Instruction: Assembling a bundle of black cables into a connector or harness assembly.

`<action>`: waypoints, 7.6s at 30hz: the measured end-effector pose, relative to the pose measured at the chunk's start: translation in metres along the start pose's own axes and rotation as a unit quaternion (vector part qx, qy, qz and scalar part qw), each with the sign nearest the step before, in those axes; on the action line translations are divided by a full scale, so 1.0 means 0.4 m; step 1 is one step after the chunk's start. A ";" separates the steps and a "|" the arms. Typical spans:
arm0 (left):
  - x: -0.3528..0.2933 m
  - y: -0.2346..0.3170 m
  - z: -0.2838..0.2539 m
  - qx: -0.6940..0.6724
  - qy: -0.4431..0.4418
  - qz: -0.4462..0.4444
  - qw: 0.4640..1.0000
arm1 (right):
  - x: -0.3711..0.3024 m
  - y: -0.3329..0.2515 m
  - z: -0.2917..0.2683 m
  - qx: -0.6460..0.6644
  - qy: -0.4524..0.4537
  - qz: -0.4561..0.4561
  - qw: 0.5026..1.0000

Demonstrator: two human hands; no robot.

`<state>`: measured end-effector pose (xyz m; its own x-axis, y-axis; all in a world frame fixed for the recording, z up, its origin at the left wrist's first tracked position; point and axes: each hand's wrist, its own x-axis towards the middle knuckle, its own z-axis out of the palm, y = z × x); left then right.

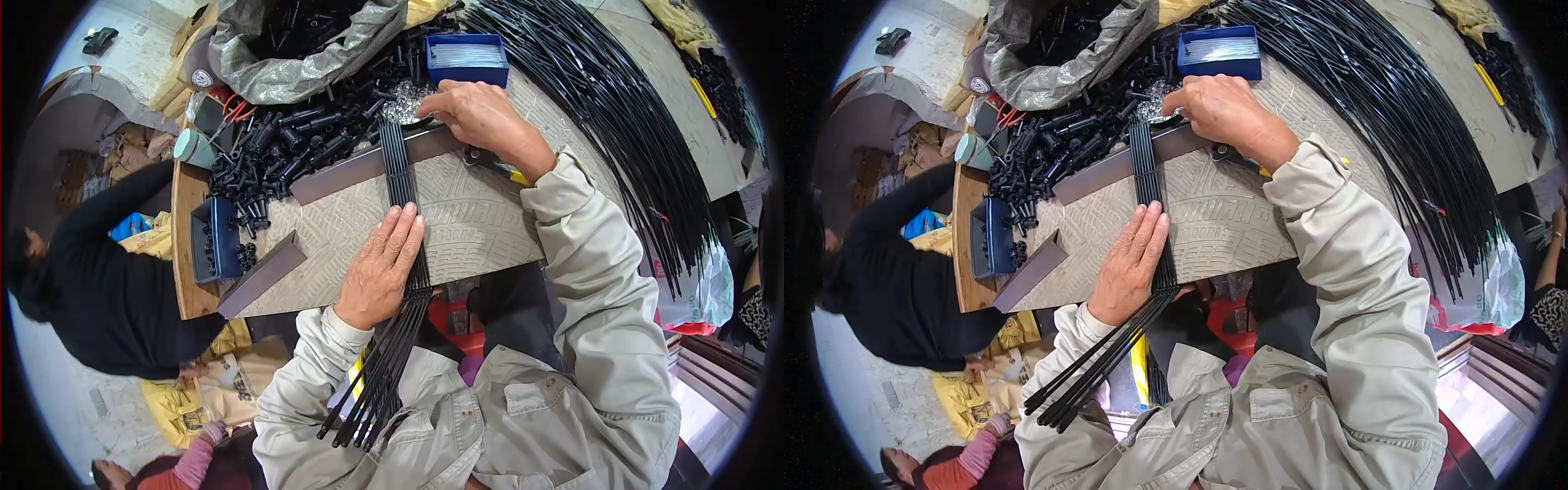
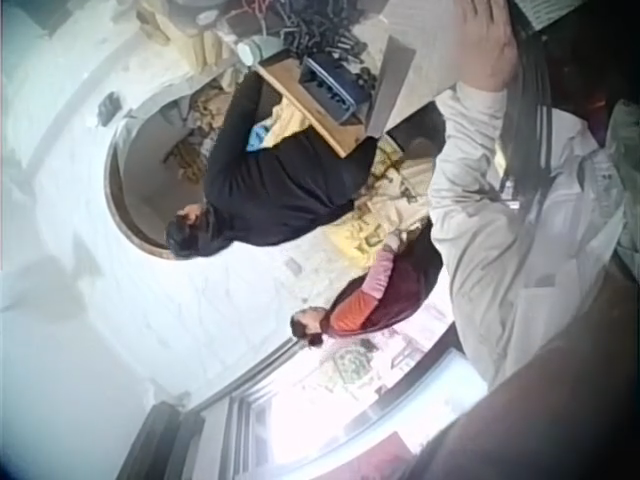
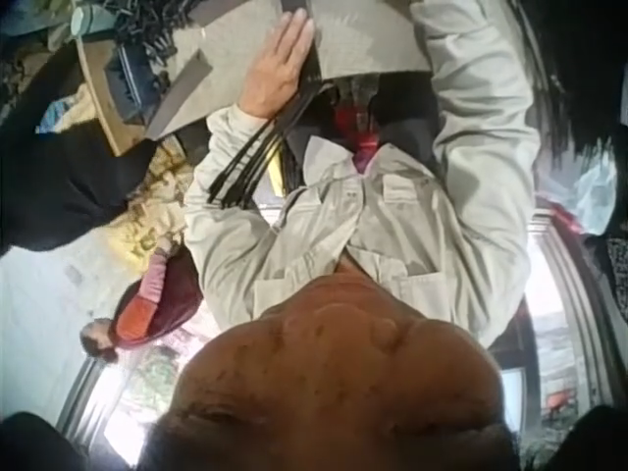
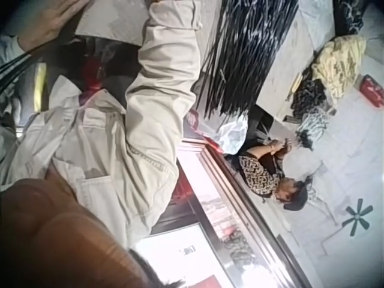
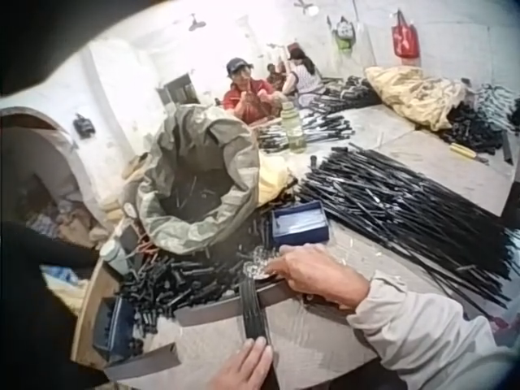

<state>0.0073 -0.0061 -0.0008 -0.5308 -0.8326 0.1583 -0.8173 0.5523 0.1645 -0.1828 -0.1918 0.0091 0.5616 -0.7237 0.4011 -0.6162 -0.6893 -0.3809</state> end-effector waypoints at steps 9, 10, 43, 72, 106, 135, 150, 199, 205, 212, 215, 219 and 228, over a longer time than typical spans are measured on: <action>0.000 0.001 -0.005 -0.001 -0.005 0.001 1.000 | -0.006 -0.001 -0.001 -0.018 0.014 -0.011 1.000; 0.002 0.002 -0.006 -0.002 -0.005 0.001 1.000 | -0.004 0.000 -0.002 -0.019 0.015 -0.012 1.000; 0.009 -0.001 -0.016 0.007 -0.002 0.014 1.000 | 0.009 -0.023 -0.023 -0.018 -0.038 0.012 0.999; 0.000 0.001 -0.023 -0.006 -0.006 0.001 1.000 | 0.014 -0.012 0.010 -0.065 0.034 -0.048 0.996; 0.006 0.003 -0.018 -0.032 0.011 0.028 0.999 | 0.032 -0.027 0.033 -0.019 0.034 -0.063 0.997; 0.006 0.004 -0.026 -0.068 -0.002 0.001 0.998 | 0.025 -0.007 0.009 -0.056 0.023 -0.066 0.996; -0.016 0.010 -0.022 -0.053 0.017 0.020 0.998 | 0.130 0.144 -0.077 -0.103 0.033 0.093 0.990; -0.039 0.069 0.006 -0.042 0.044 -0.010 0.998 | -0.008 -0.030 -0.006 -0.040 0.005 -0.033 0.999; -0.037 0.069 0.008 -0.037 0.040 -0.005 0.998 | -0.010 -0.035 -0.003 -0.055 0.009 -0.049 0.997; -0.036 0.070 0.005 -0.041 0.038 -0.005 0.998 | -0.004 -0.044 0.003 -0.055 0.007 -0.051 0.997; -0.035 0.070 0.003 -0.042 0.036 -0.006 0.998 | -0.003 -0.045 0.010 -0.050 0.010 -0.056 0.997; -0.035 0.067 0.007 -0.039 0.031 -0.002 0.999 | -0.003 -0.028 0.008 0.003 0.003 -0.063 0.998; -0.036 0.069 0.006 -0.042 0.030 -0.006 0.999 | 0.007 -0.039 0.022 -0.036 -0.007 -0.062 0.997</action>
<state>-0.0080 0.0210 -0.0007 -0.5045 -0.8364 0.2142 -0.8003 0.5461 0.2477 -0.1667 -0.1835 0.0087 0.6438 -0.6333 0.4295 -0.5787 -0.7702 -0.2681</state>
